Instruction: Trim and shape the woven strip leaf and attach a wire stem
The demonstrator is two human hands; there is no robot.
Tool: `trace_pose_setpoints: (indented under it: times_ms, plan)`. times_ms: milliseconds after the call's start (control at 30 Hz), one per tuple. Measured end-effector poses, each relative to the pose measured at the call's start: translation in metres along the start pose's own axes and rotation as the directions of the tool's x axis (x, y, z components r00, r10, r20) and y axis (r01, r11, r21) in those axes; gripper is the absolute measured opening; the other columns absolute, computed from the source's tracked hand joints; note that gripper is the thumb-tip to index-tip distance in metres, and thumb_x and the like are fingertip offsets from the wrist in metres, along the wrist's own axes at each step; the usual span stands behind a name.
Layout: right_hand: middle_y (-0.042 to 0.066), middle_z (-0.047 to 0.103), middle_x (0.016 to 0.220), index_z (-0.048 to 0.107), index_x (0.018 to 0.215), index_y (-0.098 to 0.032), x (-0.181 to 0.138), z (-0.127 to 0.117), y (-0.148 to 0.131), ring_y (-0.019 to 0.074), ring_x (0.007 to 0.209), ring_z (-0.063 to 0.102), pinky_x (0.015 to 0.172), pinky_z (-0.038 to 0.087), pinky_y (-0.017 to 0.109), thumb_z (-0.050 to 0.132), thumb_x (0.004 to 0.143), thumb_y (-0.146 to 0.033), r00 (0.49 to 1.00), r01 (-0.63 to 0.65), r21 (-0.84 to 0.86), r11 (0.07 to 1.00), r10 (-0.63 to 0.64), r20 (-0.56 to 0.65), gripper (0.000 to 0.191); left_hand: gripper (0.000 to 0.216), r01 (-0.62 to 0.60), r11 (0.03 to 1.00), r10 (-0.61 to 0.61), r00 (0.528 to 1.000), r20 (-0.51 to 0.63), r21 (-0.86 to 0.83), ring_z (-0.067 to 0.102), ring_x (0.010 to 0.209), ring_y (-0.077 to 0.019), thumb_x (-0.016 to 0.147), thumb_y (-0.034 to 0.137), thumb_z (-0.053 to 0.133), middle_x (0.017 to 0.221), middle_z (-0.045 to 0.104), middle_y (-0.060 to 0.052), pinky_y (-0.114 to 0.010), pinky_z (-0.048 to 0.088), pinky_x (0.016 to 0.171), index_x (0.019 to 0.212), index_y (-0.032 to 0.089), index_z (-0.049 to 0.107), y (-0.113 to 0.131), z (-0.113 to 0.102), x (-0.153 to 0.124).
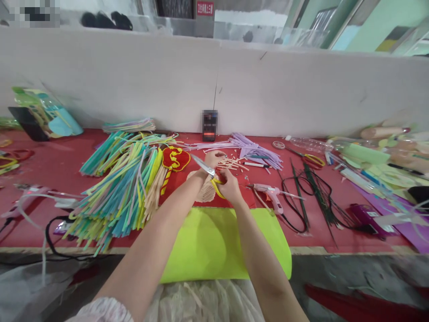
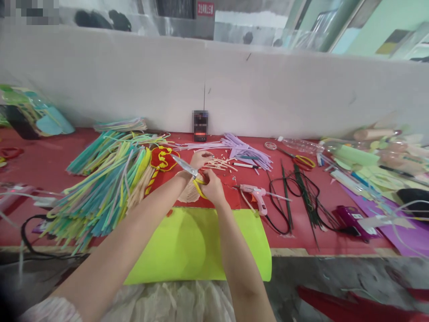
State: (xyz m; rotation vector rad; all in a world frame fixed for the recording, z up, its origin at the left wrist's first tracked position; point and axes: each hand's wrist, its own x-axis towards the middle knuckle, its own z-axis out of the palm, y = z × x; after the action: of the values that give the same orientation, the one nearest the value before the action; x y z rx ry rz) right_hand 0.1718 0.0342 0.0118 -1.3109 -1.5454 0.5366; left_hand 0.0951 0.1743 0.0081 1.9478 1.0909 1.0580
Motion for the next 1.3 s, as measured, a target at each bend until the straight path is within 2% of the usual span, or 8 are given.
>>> trace_pose_setpoints:
  times_ms: [100,167,500,600,700,800,1000,1300]
  plan:
    - [-0.002,0.055,0.069,0.053,0.08,-0.022,-0.005,0.005,-0.008,0.0149,0.061,0.046,0.058,0.033,0.025,0.058,0.063,-0.021,0.995,0.022,-0.109,0.994,-0.011,0.099,0.019,0.015,0.005,0.999,-0.006,1.0,-0.024,-0.037,0.062,0.082,-0.0151,0.074,0.024,0.063,0.086,0.069,-0.006,-0.028,0.047,0.08,0.084,0.014,0.068,0.002,-0.005,0.0]
    - [-0.002,0.055,0.069,0.055,0.08,-0.023,-0.008,0.009,-0.014,0.0146,0.061,0.046,0.058,0.032,0.024,0.06,0.061,-0.019,0.993,0.024,-0.083,0.996,-0.014,0.121,0.021,0.013,0.008,0.998,-0.011,0.999,-0.033,-0.065,0.063,0.079,-0.0148,0.071,0.021,0.064,0.082,0.07,-0.006,-0.027,0.047,0.077,0.082,0.014,0.068,0.001,-0.009,-0.001]
    - [-0.005,0.053,0.059,0.056,0.071,-0.022,-0.013,0.017,-0.025,0.0122,0.056,0.043,0.053,0.034,0.022,0.068,0.056,-0.019,0.987,-0.154,0.255,0.955,0.162,-0.013,0.019,0.013,0.016,1.0,-0.016,1.0,-0.013,0.014,0.064,0.08,-0.0143,0.072,0.021,0.06,0.082,0.07,-0.004,-0.025,0.047,0.076,0.081,0.016,0.067,-0.011,-0.014,0.005]
    - [-0.006,0.053,0.058,0.051,0.071,-0.021,-0.01,0.013,-0.018,0.009,0.049,0.044,0.045,0.035,0.019,0.068,0.059,-0.024,0.96,-0.236,0.394,0.888,0.275,-0.046,0.02,0.012,-0.015,0.998,0.015,1.0,0.002,0.057,0.063,0.079,-0.0145,0.071,0.019,0.06,0.081,0.069,-0.004,-0.025,0.047,0.076,0.08,0.015,0.066,-0.015,-0.019,0.011]
    - [-0.007,0.056,0.056,0.043,0.074,-0.022,-0.005,0.004,-0.008,0.0063,0.033,0.037,0.031,0.027,0.019,0.065,0.066,-0.036,0.915,-0.356,0.566,0.743,0.4,0.051,0.027,0.011,-0.05,0.995,0.048,0.998,0.033,0.085,0.061,0.077,-0.0139,0.07,0.019,0.059,0.08,0.068,-0.003,-0.025,0.046,0.075,0.078,0.015,0.065,-0.018,-0.026,0.015]
    - [-0.006,0.06,0.055,0.037,0.078,-0.024,-0.003,-0.004,0.003,0.0078,0.025,0.038,0.024,0.023,0.019,0.066,0.066,-0.042,0.864,-0.45,0.626,0.637,0.488,0.124,0.036,0.011,-0.078,0.99,0.071,0.995,0.066,0.12,0.059,0.075,-0.0135,0.071,0.019,0.056,0.078,0.066,-0.002,-0.025,0.045,0.073,0.077,0.015,0.064,-0.019,-0.032,0.019]
    - [-0.004,0.062,0.053,0.035,0.078,-0.023,-0.002,-0.008,0.01,0.0103,0.026,0.045,0.025,0.037,0.021,0.07,0.065,-0.038,0.786,-0.548,0.637,0.543,0.595,0.169,0.041,0.015,-0.103,0.976,0.078,0.988,0.133,0.191,0.058,0.071,-0.0149,0.071,0.021,0.052,0.073,0.065,-0.002,-0.026,0.043,0.07,0.075,0.016,0.065,-0.016,-0.038,0.022]
    - [-0.004,0.062,0.056,0.037,0.081,-0.023,-0.002,-0.007,0.01,0.0112,0.029,0.049,0.026,0.041,0.022,0.068,0.07,-0.034,0.76,-0.591,0.625,0.511,0.612,0.218,0.034,0.022,-0.066,0.96,-0.002,0.97,0.245,0.272,0.059,0.065,-0.0164,0.075,0.029,0.054,0.066,0.067,-0.004,-0.027,0.044,0.067,0.071,0.015,0.07,-0.014,-0.038,0.021]
